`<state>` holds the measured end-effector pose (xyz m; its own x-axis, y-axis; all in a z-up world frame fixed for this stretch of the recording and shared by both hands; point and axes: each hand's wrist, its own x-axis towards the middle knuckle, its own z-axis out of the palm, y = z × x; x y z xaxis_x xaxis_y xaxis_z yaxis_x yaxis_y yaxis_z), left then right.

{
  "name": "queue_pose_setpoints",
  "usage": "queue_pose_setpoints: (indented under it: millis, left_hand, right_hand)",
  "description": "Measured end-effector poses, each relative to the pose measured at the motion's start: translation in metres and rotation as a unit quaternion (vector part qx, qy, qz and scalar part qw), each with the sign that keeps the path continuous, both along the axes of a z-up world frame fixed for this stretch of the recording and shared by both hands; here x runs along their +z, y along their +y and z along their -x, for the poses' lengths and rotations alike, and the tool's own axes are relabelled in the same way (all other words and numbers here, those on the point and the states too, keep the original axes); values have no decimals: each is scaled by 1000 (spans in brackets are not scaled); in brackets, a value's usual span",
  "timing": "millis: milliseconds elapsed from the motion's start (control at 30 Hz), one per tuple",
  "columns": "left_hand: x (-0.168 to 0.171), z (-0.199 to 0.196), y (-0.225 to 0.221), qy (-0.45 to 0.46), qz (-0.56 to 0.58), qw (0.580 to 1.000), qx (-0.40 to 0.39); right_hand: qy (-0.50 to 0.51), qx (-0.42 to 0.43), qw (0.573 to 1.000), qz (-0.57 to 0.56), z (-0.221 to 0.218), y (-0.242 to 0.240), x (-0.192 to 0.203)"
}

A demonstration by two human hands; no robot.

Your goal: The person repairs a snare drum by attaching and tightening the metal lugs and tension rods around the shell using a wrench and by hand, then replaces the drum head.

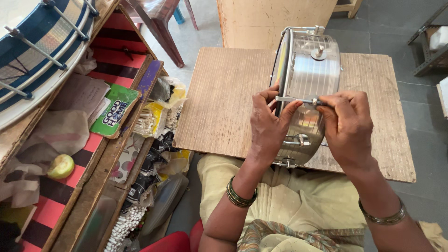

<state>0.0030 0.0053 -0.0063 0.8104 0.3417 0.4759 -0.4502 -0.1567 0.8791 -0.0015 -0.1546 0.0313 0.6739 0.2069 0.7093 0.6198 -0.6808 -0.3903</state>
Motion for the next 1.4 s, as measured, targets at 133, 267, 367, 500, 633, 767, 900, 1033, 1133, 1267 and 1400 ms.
queue_pose_setpoints:
  millis: [133, 267, 367, 500, 633, 767, 900, 1033, 1133, 1267, 1400]
  left_hand:
    - [1, 1, -1, -9, -17, 1000, 24]
    - [-4, 2, 7, -6, -35, 999, 35]
    - [-4, 1, 12, -18, -49, 998, 37]
    - [-3, 3, 16, -29, -84, 995, 49]
    - [1, 7, 19, -39, -107, 992, 46]
    - [6, 8, 18, -39, -96, 994, 31]
    - [5, 9, 19, -25, -97, 994, 37]
    - [3, 6, 29, -43, -124, 989, 69]
    - [5, 5, 31, -33, -118, 989, 81]
    - [3, 10, 28, -32, -112, 991, 70]
    - [3, 11, 25, -65, -143, 984, 86]
  right_hand:
    - [5, 3, 1000, 9, 2, -2, 5]
    - [21, -1, 1000, 17, 3, 0, 7]
    - [27, 13, 1000, 6, -1, 1, 11]
    - [12, 31, 999, 12, 0, 4, 16]
    - [42, 25, 999, 3, -1, 5, 17]
    - [-12, 22, 999, 43, -2, -2, 16]
    - [11, -11, 999, 37, -7, -14, 6]
    - [12, -33, 999, -10, -9, -32, 0]
    - [80, 62, 976, -191, -14, -36, 1]
    - [108, 64, 968, -215, -12, -30, 12]
    - [-24, -11, 999, -32, 4, -13, 21]
